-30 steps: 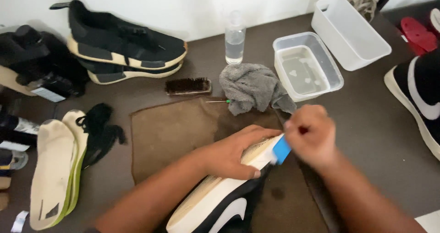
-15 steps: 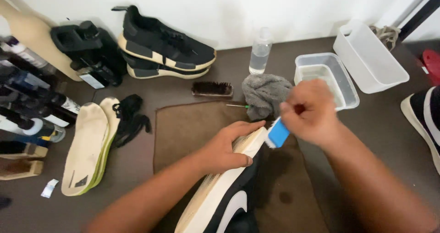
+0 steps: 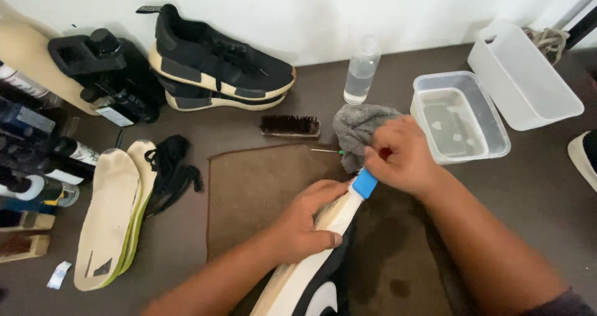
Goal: The person scrubs the white midsole of a black sneaker with a blue brush, then wipes the area with a gray cloth. The person repeats this scrubbing and wiping cycle multiple times on the same shoe.
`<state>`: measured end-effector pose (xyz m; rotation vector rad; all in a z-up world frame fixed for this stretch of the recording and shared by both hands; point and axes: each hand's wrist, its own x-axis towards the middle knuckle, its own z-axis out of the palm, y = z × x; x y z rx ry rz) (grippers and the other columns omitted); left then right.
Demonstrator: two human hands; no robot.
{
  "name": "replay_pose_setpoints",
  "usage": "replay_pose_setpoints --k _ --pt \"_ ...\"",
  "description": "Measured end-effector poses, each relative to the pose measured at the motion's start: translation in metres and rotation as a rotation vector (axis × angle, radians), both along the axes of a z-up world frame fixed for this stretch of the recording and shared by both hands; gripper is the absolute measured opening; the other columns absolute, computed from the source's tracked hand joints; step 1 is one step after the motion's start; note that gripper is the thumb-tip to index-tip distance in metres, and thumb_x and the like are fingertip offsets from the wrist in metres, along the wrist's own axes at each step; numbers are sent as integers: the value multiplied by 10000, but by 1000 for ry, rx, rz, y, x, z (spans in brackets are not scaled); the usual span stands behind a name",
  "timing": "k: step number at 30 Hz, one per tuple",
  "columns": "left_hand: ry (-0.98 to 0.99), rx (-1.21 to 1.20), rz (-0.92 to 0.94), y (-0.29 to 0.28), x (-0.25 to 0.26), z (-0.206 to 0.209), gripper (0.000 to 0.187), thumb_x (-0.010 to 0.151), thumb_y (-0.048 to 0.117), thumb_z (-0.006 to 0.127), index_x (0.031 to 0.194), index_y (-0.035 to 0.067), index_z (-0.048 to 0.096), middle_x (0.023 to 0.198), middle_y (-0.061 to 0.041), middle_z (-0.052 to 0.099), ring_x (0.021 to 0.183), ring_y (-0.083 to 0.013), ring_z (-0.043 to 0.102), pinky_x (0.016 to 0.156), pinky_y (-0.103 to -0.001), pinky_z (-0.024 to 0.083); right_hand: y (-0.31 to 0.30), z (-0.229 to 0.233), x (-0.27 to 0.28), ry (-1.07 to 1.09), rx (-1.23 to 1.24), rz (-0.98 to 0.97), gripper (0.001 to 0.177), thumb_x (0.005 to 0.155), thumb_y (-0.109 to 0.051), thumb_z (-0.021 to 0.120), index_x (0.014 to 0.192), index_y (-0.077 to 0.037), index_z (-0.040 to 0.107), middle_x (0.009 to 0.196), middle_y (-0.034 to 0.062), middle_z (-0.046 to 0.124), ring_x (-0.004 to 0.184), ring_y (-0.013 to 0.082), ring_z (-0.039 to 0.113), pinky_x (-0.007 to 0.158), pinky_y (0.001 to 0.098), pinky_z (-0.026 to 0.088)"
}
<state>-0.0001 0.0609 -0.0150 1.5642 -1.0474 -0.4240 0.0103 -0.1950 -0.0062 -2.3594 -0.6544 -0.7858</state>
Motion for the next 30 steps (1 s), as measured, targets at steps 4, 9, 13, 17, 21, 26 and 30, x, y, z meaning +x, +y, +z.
replay_pose_setpoints --k 4,9,13,17,21,26,30 --pt "5 -42 -39 1 3 -2 811 729 341 613 1457 19 461 1349 -162 515 1285 -299 526 1130 -430 382 39 20 -19 -121 46 99 286 865 -106 558 646 -150 378 591 -6 386 537 217 354 655 397 292" --pt "-8 -61 -100 5 6 -5 848 879 481 571 1542 2 346 1433 -182 450 1377 -304 444 1195 -448 315 16 -1 -3 -155 38 204 304 922 -122 522 669 -163 359 592 12 338 532 255 314 576 429 240" --pt "76 19 -92 6 6 -5 869 781 435 572 1537 66 356 1408 -146 435 1357 -291 448 1170 -451 308 26 -2 -10 -104 92 71 234 879 -130 572 691 -151 435 650 -10 478 597 211 452 714 394 336" --pt "-30 -48 -85 3 8 -6 762 880 541 526 1420 18 405 1365 -159 458 1321 -285 474 1149 -414 348 53 18 -19 -118 43 186 243 857 -108 488 640 -153 390 589 -11 422 548 224 395 647 397 286" --pt "64 -30 -98 4 6 -6 888 884 585 547 1567 64 323 1436 -143 427 1405 -287 416 1210 -464 286 12 -24 -1 -41 159 77 284 890 -84 585 662 -146 427 605 -26 471 552 185 429 755 377 376" --pt "0 -1 -103 1 7 -5 746 778 309 570 1446 25 401 1319 -153 474 1291 -278 478 1108 -427 382 65 28 -33 -104 164 280 309 914 -143 508 680 -122 308 598 16 360 530 231 307 686 388 270" --pt "14 4 -102 4 6 -6 869 773 346 611 1525 10 331 1464 -173 408 1407 -313 415 1202 -451 292 25 -36 -7 -103 361 266 177 905 -33 590 777 -124 509 736 25 562 680 178 554 685 323 439"
